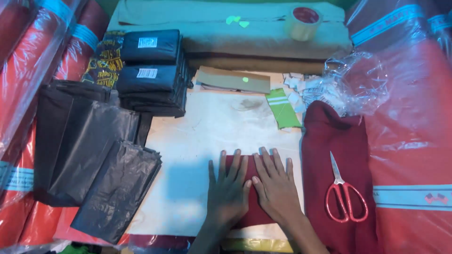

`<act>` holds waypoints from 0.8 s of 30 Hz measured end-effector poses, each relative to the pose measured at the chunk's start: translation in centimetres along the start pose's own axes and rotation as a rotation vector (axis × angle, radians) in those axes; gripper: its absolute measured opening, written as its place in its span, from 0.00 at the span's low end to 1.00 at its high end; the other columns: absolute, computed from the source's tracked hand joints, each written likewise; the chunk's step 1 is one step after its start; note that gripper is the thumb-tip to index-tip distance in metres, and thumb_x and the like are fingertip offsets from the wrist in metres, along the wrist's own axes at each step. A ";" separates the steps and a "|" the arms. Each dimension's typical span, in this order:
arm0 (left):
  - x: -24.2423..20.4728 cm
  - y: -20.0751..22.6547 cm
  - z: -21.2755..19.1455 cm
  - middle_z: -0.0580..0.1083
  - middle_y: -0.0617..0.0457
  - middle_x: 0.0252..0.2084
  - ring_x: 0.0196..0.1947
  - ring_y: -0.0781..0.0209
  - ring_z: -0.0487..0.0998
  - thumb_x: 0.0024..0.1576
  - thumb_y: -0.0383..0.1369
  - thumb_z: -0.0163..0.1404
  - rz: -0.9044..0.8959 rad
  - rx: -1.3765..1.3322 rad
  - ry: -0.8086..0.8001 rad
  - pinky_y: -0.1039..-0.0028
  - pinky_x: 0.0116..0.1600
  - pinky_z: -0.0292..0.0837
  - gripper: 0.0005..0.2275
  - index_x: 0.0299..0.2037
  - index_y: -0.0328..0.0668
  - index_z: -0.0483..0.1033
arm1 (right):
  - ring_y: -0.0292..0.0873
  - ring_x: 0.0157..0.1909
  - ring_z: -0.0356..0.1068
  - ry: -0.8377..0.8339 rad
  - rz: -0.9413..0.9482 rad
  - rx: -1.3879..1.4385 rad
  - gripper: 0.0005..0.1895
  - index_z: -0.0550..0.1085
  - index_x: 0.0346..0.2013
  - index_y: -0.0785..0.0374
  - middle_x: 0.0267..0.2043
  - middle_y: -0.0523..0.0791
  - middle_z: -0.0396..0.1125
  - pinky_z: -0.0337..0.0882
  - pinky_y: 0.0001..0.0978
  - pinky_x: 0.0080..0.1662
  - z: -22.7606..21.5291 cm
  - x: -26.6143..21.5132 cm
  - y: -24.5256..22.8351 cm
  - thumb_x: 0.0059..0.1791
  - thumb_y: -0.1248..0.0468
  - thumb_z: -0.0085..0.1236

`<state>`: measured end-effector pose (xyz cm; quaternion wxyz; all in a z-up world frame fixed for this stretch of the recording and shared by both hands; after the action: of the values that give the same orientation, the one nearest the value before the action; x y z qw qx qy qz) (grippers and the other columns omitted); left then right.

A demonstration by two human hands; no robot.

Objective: The person uses red-handled scissors to cut a piece of maroon fabric along a white chalk line. After cutting, the person folds the resulting fabric strip in half and smooths it flat on the work surface.

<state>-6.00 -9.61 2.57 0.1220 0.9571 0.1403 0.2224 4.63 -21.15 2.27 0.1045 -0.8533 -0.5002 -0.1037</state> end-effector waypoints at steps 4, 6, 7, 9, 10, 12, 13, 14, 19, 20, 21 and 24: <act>-0.1 -0.4 0.8 0.52 0.48 0.79 0.79 0.37 0.43 0.65 0.42 0.38 -0.041 0.060 -0.010 0.39 0.74 0.36 0.27 0.74 0.43 0.56 | 0.56 0.81 0.37 -0.040 -0.011 0.083 0.32 0.53 0.76 0.57 0.81 0.48 0.43 0.38 0.57 0.73 -0.5 0.0 0.1 0.58 0.50 0.31; -0.2 -0.7 0.9 0.51 0.46 0.79 0.79 0.36 0.41 0.64 0.41 0.38 -0.042 0.052 -0.029 0.40 0.74 0.35 0.27 0.74 0.41 0.56 | 0.57 0.81 0.35 -0.056 -0.022 0.131 0.32 0.52 0.76 0.59 0.81 0.50 0.40 0.36 0.56 0.73 -0.4 -0.3 0.5 0.59 0.50 0.32; -0.2 -1.0 1.0 0.50 0.44 0.79 0.79 0.36 0.42 0.65 0.42 0.38 -0.018 0.025 -0.043 0.41 0.74 0.37 0.28 0.74 0.39 0.55 | 0.58 0.81 0.34 -0.062 -0.037 0.080 0.34 0.50 0.77 0.59 0.82 0.50 0.39 0.37 0.57 0.73 -0.1 -0.6 0.9 0.58 0.49 0.33; -0.1 -2.0 0.9 0.50 0.42 0.79 0.79 0.36 0.42 0.66 0.43 0.38 0.001 0.000 -0.058 0.42 0.74 0.39 0.28 0.74 0.37 0.54 | 0.58 0.81 0.34 -0.070 -0.056 0.032 0.35 0.49 0.77 0.59 0.82 0.50 0.38 0.38 0.58 0.72 -0.2 -0.5 1.4 0.58 0.47 0.34; 0.0 -2.6 0.9 0.52 0.41 0.78 0.77 0.34 0.45 0.65 0.44 0.41 0.036 -0.061 -0.082 0.42 0.73 0.41 0.29 0.73 0.36 0.55 | 0.60 0.81 0.29 -0.146 -0.006 0.204 0.35 0.48 0.77 0.58 0.82 0.51 0.35 0.33 0.59 0.72 -0.5 -0.2 1.6 0.57 0.50 0.37; 0.1 -3.9 0.8 0.54 0.40 0.77 0.76 0.32 0.48 0.65 0.45 0.43 0.072 -0.124 -0.106 0.41 0.73 0.44 0.29 0.72 0.35 0.56 | 0.61 0.81 0.25 -0.220 0.048 0.374 0.36 0.47 0.77 0.57 0.82 0.52 0.31 0.28 0.59 0.72 -0.7 -0.2 2.3 0.56 0.52 0.41; 0.2 -4.7 0.7 0.54 0.38 0.77 0.77 0.31 0.46 0.63 0.47 0.47 0.081 -0.180 -0.104 0.44 0.74 0.44 0.33 0.72 0.32 0.55 | 0.58 0.82 0.28 -0.200 0.054 0.445 0.36 0.48 0.77 0.58 0.82 0.51 0.36 0.29 0.57 0.73 -0.7 -0.4 2.8 0.56 0.53 0.42; 0.3 -5.4 0.6 0.53 0.35 0.77 0.78 0.31 0.44 0.62 0.50 0.52 0.087 -0.233 -0.099 0.48 0.75 0.45 0.37 0.73 0.29 0.53 | 0.55 0.82 0.31 -0.178 0.056 0.516 0.36 0.48 0.77 0.60 0.81 0.49 0.40 0.31 0.55 0.74 -0.6 -0.4 3.3 0.55 0.54 0.43; 1.8 -6.6 0.1 0.56 0.31 0.72 0.76 0.26 0.46 0.55 0.56 0.55 0.122 -0.289 -0.152 0.44 0.72 0.49 0.37 0.62 0.29 0.63 | 0.53 0.63 0.59 -0.138 0.098 0.481 0.37 0.62 0.68 0.57 0.59 0.50 0.60 0.58 0.46 0.65 -2.5 0.9 3.8 0.45 0.55 0.62; 2.3 -6.7 -0.2 0.62 0.30 0.68 0.74 0.23 0.51 0.56 0.61 0.48 0.159 -0.349 -0.124 0.41 0.70 0.52 0.36 0.55 0.29 0.67 | 0.51 0.58 0.61 -0.174 0.149 0.492 0.33 0.68 0.62 0.51 0.54 0.48 0.62 0.60 0.43 0.63 -2.7 1.4 3.9 0.43 0.55 0.66; 2.8 -6.1 -1.0 0.62 0.30 0.68 0.74 0.23 0.51 0.56 0.61 0.48 0.158 -0.348 -0.123 0.41 0.70 0.52 0.36 0.55 0.29 0.67 | 0.51 0.58 0.61 -0.174 0.147 0.492 0.33 0.68 0.62 0.51 0.54 0.48 0.62 0.60 0.43 0.63 -2.8 1.5 4.1 0.43 0.55 0.66; 3.6 -5.0 -2.6 0.71 0.47 0.35 0.34 0.47 0.70 0.51 0.74 0.24 0.082 -0.450 -0.157 0.61 0.44 0.61 0.40 0.37 0.42 0.68 | 0.44 0.51 0.65 -0.189 0.149 0.695 0.20 0.68 0.48 0.57 0.49 0.45 0.63 0.65 0.31 0.53 -2.9 1.7 4.5 0.44 0.65 0.66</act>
<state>-5.12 -3.36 4.79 0.3334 0.9250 0.0384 0.1779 9.16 -22.67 5.23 0.3488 -0.8068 -0.4494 0.1595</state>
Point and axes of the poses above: each hand's wrist, its own x-axis towards the middle knuckle, its own z-axis out of the palm, y = z × x, the point moved 2 cm from there along x, towards the middle knuckle
